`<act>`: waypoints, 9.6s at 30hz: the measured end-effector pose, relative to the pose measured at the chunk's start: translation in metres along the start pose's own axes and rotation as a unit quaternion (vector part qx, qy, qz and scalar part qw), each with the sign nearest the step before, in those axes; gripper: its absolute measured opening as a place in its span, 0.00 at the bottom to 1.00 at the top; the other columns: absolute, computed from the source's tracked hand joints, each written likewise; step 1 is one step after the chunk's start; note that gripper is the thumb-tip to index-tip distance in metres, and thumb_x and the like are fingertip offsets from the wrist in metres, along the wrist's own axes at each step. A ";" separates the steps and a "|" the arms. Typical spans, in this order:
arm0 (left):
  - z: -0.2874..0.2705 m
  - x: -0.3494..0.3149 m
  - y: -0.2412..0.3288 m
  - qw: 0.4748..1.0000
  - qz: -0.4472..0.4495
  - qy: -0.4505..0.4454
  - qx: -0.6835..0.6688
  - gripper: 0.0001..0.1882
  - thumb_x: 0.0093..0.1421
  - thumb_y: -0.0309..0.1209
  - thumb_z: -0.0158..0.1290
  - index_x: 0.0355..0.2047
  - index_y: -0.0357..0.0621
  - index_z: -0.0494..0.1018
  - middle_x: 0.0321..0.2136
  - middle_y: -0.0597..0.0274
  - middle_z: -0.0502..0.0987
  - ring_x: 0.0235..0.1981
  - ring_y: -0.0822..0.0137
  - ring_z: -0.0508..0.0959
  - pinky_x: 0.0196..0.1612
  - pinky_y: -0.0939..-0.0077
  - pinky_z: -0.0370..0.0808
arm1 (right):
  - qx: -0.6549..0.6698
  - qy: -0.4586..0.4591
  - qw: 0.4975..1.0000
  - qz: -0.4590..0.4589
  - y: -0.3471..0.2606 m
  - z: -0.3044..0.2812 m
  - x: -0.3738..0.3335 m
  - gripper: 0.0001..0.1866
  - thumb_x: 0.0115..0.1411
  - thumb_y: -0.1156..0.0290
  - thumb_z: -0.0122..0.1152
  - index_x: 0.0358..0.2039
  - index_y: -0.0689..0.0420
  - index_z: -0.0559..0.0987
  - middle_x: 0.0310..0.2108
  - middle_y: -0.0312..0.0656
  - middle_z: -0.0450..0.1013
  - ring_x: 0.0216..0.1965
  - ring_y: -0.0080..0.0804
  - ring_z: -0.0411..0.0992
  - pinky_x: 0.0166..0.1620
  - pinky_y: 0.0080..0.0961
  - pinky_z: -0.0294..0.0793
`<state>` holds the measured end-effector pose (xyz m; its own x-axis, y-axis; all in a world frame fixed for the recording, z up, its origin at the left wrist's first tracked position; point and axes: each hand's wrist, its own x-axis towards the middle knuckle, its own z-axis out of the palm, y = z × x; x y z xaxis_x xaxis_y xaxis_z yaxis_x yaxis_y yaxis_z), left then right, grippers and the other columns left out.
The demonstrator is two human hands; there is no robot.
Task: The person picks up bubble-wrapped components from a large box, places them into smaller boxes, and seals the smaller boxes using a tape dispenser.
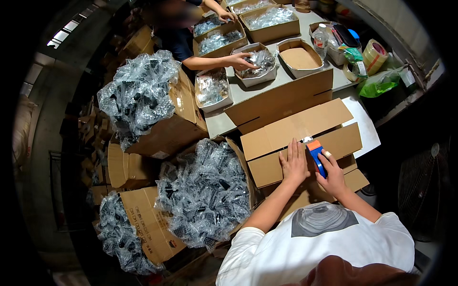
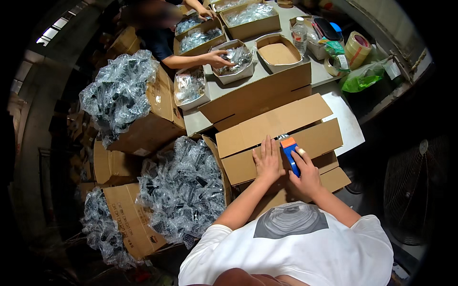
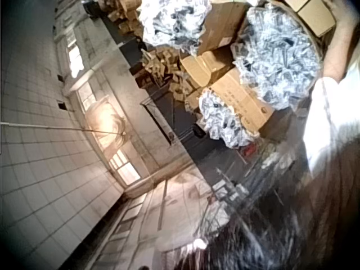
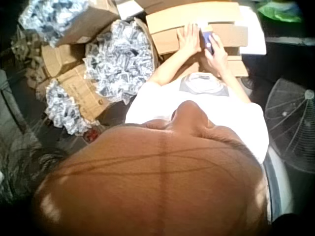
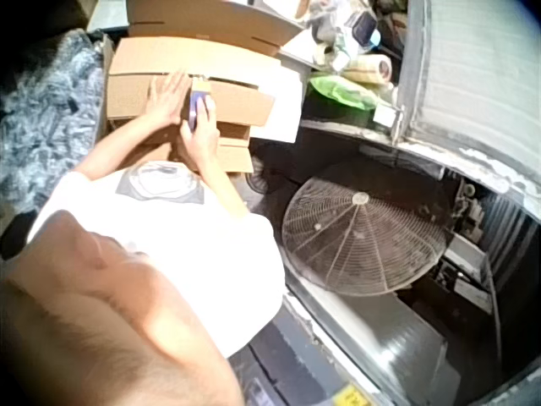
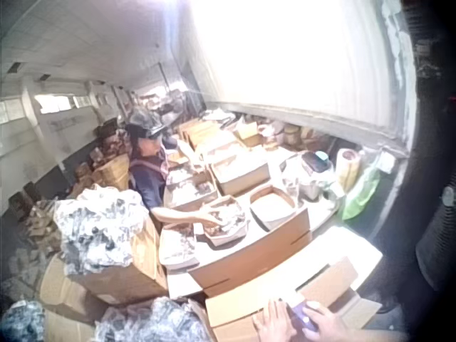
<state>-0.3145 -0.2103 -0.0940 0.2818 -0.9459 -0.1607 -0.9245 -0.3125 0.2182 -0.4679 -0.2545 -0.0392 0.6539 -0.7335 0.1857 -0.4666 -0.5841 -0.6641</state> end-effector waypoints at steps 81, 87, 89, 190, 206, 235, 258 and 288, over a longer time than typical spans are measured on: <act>0.078 -0.038 0.049 0.946 -0.200 0.244 -0.071 0.36 0.54 0.36 0.51 0.61 0.40 0.52 0.63 0.50 0.49 0.64 0.52 0.50 0.58 0.48 0.52 | -0.242 -0.088 0.918 -0.301 0.060 0.018 0.112 0.19 0.46 0.69 0.60 0.41 0.58 0.75 0.48 0.44 0.66 0.49 0.40 0.62 0.45 0.35 0.62; 0.129 -0.047 0.022 0.632 -0.455 0.457 -0.431 0.45 0.52 0.42 0.60 0.60 0.33 0.48 0.59 0.42 0.50 0.60 0.50 0.52 0.60 0.56 0.52 | -0.046 -0.351 0.887 -0.295 0.028 0.113 0.240 0.31 0.50 0.58 0.63 0.52 0.60 0.70 0.48 0.52 0.69 0.50 0.50 0.66 0.53 0.37 0.66; 0.126 -0.034 0.004 0.608 -0.354 0.466 -0.537 0.43 0.50 0.41 0.62 0.58 0.31 0.52 0.56 0.42 0.58 0.56 0.52 0.60 0.57 0.59 0.58 | -0.053 -0.458 0.858 -0.224 0.014 0.140 0.266 0.35 0.50 0.55 0.63 0.55 0.60 0.67 0.51 0.52 0.68 0.53 0.48 0.65 0.55 0.35 0.65; 0.134 0.000 -0.085 0.766 -0.487 0.285 -0.307 0.12 0.57 0.34 0.54 0.28 0.35 0.72 0.27 0.47 0.78 0.33 0.52 0.78 0.41 0.67 0.72 | -0.114 -0.483 0.808 -0.317 -0.014 0.018 0.168 0.33 0.36 0.68 0.64 0.49 0.50 0.74 0.31 0.51 0.73 0.33 0.48 0.73 0.40 0.37 0.73; 0.097 0.004 -0.100 0.778 -0.225 0.013 -0.587 0.23 0.66 0.40 0.42 0.55 0.36 0.64 0.44 0.59 0.75 0.43 0.69 0.74 0.47 0.77 0.69 | -0.196 -0.525 0.810 -0.173 0.083 -0.096 0.168 0.34 0.36 0.67 0.68 0.50 0.47 0.74 0.38 0.51 0.72 0.39 0.46 0.72 0.44 0.36 0.72; 0.045 0.271 0.051 0.788 0.051 -0.389 -0.474 0.24 0.56 0.45 0.56 0.27 0.30 0.72 0.22 0.62 0.74 0.23 0.71 0.71 0.28 0.73 0.70 | 0.574 0.099 0.756 0.297 0.205 0.025 -0.019 0.22 0.59 0.67 0.58 0.52 0.62 0.68 0.48 0.40 0.69 0.49 0.29 0.66 0.52 0.26 0.65; 0.023 0.275 0.033 0.811 0.064 -0.499 -0.298 0.26 0.54 0.49 0.54 0.10 0.41 0.69 0.08 0.69 0.57 0.12 0.73 0.55 0.18 0.71 0.53 | 0.568 0.068 0.765 0.296 0.199 0.037 -0.020 0.37 0.52 0.70 0.62 0.59 0.60 0.55 0.54 0.43 0.61 0.53 0.33 0.61 0.55 0.29 0.61; 0.047 0.269 0.034 0.928 0.106 -0.321 -0.155 0.22 0.55 0.44 0.41 0.30 0.39 0.78 0.30 0.45 0.78 0.35 0.49 0.77 0.42 0.62 0.71 | 0.278 -0.212 0.889 0.296 0.194 -0.003 0.042 0.31 0.48 0.41 0.59 0.45 0.51 0.76 0.43 0.45 0.74 0.45 0.39 0.71 0.48 0.31 0.67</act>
<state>-0.2818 -0.4714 -0.1748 -0.2008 -0.7732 -0.6015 -0.7954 -0.2297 0.5608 -0.5322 -0.3995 -0.1578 0.6128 -0.5899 -0.5258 -0.5138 0.2082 -0.8323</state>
